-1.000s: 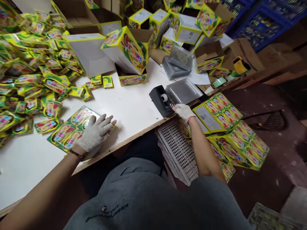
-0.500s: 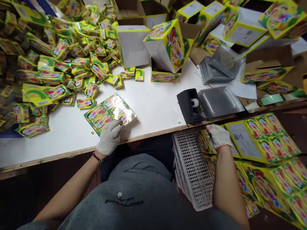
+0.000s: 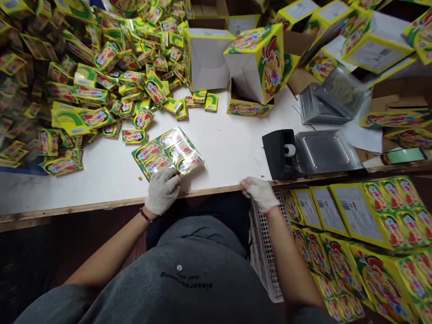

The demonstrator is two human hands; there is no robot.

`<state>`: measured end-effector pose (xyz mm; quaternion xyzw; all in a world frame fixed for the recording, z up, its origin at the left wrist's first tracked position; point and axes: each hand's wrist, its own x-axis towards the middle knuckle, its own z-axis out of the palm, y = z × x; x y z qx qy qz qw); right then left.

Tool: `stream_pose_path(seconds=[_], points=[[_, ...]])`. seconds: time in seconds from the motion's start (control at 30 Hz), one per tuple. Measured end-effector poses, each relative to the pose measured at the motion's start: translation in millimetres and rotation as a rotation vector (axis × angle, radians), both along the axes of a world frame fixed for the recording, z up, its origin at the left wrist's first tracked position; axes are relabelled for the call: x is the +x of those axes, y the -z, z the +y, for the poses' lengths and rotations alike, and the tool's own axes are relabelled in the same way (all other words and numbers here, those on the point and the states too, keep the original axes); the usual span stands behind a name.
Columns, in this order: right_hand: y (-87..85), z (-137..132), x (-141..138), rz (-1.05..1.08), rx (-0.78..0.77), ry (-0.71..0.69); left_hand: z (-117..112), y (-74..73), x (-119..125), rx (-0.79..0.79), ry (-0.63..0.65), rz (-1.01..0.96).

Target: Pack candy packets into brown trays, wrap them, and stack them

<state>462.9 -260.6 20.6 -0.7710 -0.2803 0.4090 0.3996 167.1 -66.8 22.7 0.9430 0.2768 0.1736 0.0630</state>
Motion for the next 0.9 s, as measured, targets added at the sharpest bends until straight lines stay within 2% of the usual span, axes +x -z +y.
stream_pose_path(seconds=[0.07,0.13,0.2,0.27,0.37,0.47,0.57,0.67,0.8,0.9], points=[[-1.1,47.6,-48.9,0.291,0.118,0.026,-0.1,-0.2,0.8,0.015,0.002,-0.003],[1.7,87.1,-89.0,0.441,0.148,-0.016,-0.6,-0.1,1.0,0.029,0.002,-0.009],[7.8,112.2,-115.5,0.508,0.157,-0.039,-1.4,0.6,1.0,0.034,-0.003,-0.009],[15.1,123.2,-129.0,0.508,0.143,-0.023,-2.3,1.0,1.1,0.028,-0.014,0.004],[24.1,124.2,-134.0,0.425,0.109,0.006,-3.4,-1.0,1.5,0.002,-0.032,0.055],[28.3,121.6,-133.7,0.276,0.067,-0.027,-4.2,-8.3,2.4,0.007,-0.013,0.134],[31.1,123.5,-134.0,-0.022,0.032,-0.090,-5.2,-18.5,5.7,-0.002,0.013,0.221],[37.4,126.8,-132.1,-0.278,-0.030,-0.189,-5.5,-25.5,17.9,-0.083,-0.036,0.245],[47.1,124.3,-115.7,-0.318,-0.092,-0.348,0.9,-24.7,45.0,-0.157,-0.199,0.272],[41.6,123.6,-95.5,-0.287,-0.112,-0.227,6.4,-25.8,50.7,-0.139,-0.184,0.221]])
